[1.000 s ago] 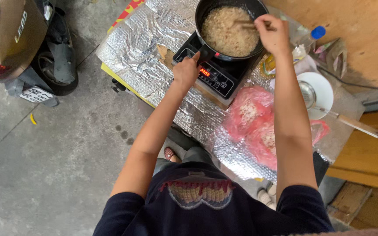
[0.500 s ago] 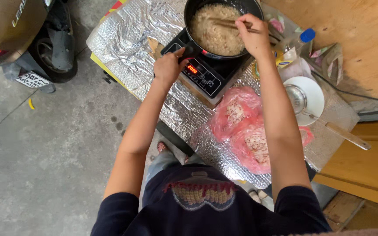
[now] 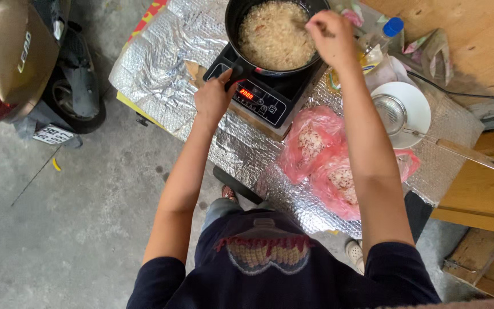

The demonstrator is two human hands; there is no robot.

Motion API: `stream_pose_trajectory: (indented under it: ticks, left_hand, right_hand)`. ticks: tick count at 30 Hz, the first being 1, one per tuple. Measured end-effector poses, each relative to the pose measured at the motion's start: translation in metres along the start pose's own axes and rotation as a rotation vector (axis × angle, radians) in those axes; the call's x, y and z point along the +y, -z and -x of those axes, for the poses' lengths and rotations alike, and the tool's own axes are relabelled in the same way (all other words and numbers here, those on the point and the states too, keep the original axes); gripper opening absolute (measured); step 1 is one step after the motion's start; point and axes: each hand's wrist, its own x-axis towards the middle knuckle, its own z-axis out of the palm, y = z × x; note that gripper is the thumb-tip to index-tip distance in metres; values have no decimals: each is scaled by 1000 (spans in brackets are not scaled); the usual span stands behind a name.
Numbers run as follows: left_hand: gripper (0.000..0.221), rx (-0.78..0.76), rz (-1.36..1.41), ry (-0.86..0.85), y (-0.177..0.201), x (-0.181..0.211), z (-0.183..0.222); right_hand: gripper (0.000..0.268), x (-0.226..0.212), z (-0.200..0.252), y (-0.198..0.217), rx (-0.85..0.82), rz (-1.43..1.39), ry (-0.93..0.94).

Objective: The person stirs rice in a pan on an induction cooktop using chopsticks. The person occasionally adjusts the cooktop controls while continuing to stir the rice.

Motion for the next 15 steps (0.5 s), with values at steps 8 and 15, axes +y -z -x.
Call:
stream_pose_trajectory:
  ticks: [8, 15]
  left_hand:
    - [50, -66, -41, 14, -1, -3, 0]
    - [49, -53, -15, -14, -3, -8, 0]
  right_hand:
    - [16, -62, -27, 17, -108, -127, -401]
    - [11, -28, -11, -39, -17, -302, -370]
